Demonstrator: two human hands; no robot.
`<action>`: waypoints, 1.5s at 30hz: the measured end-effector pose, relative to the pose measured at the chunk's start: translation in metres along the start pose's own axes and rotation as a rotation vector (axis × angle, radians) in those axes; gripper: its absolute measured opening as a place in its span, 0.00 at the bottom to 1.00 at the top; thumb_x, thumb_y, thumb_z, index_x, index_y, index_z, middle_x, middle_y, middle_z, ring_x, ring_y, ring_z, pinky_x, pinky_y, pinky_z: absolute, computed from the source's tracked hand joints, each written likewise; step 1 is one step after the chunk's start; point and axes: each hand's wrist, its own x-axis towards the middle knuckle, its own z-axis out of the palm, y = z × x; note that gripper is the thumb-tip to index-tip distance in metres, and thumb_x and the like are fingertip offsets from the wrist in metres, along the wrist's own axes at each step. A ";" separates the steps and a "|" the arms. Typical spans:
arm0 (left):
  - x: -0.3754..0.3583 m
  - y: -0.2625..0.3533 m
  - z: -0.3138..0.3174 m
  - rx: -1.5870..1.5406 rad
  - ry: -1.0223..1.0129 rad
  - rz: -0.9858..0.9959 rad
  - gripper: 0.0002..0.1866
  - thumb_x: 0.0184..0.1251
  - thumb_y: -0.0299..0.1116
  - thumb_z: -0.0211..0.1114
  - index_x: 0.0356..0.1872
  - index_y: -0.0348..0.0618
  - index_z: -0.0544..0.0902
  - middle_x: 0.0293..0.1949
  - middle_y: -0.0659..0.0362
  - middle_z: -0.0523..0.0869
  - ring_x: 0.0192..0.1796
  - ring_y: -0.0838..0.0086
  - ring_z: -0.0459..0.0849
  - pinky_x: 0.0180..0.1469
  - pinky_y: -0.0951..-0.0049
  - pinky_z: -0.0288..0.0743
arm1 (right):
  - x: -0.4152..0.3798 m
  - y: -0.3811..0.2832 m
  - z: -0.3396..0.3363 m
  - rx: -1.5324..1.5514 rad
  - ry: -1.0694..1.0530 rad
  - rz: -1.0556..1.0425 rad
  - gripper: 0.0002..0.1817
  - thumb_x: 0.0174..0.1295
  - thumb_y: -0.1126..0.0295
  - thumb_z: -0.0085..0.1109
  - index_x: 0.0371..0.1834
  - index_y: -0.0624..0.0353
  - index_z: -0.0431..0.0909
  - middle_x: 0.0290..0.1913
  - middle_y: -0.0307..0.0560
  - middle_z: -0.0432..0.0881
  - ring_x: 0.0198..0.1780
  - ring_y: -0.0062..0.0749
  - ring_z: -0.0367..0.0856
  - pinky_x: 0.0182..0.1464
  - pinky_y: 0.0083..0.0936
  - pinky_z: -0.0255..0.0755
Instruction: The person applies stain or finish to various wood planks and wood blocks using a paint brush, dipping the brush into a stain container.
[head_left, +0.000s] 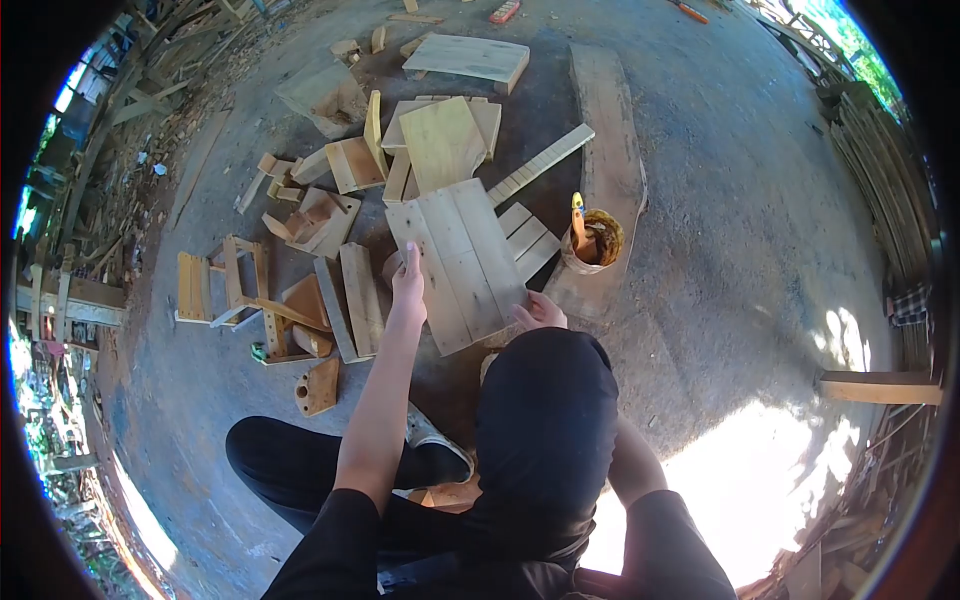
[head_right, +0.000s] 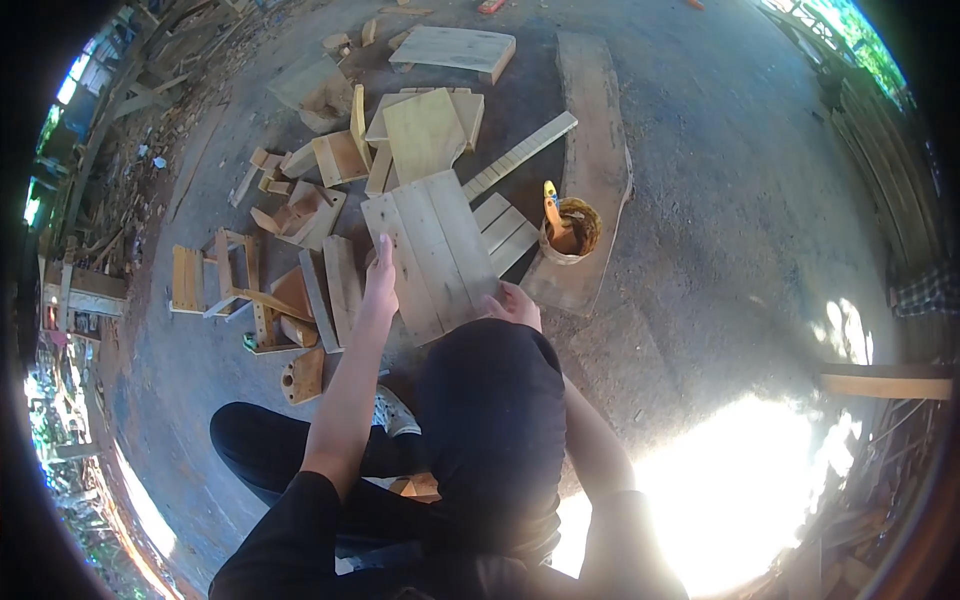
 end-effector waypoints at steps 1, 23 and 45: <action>0.011 -0.011 -0.005 -0.003 0.000 -0.003 0.45 0.75 0.71 0.63 0.77 0.43 0.72 0.70 0.53 0.81 0.69 0.60 0.83 0.68 0.49 0.79 | 0.007 -0.008 0.003 -0.177 0.028 -0.053 0.35 0.67 0.56 0.78 0.74 0.58 0.78 0.53 0.52 0.90 0.51 0.33 0.90 0.54 0.33 0.82; -0.025 -0.105 0.016 -0.805 -0.093 -0.055 0.20 0.77 0.32 0.72 0.65 0.47 0.80 0.60 0.61 0.87 0.64 0.70 0.86 0.70 0.64 0.81 | -0.003 0.024 0.033 0.345 0.103 0.063 0.31 0.79 0.65 0.63 0.81 0.59 0.65 0.65 0.49 0.85 0.53 0.37 0.91 0.42 0.31 0.88; -0.075 -0.147 0.059 -0.250 -0.521 -0.352 0.30 0.88 0.59 0.49 0.67 0.41 0.76 0.68 0.50 0.83 0.73 0.60 0.80 0.77 0.54 0.67 | 0.038 0.003 0.004 0.241 -0.061 0.066 0.41 0.76 0.55 0.68 0.83 0.67 0.61 0.77 0.55 0.75 0.77 0.38 0.72 0.76 0.31 0.65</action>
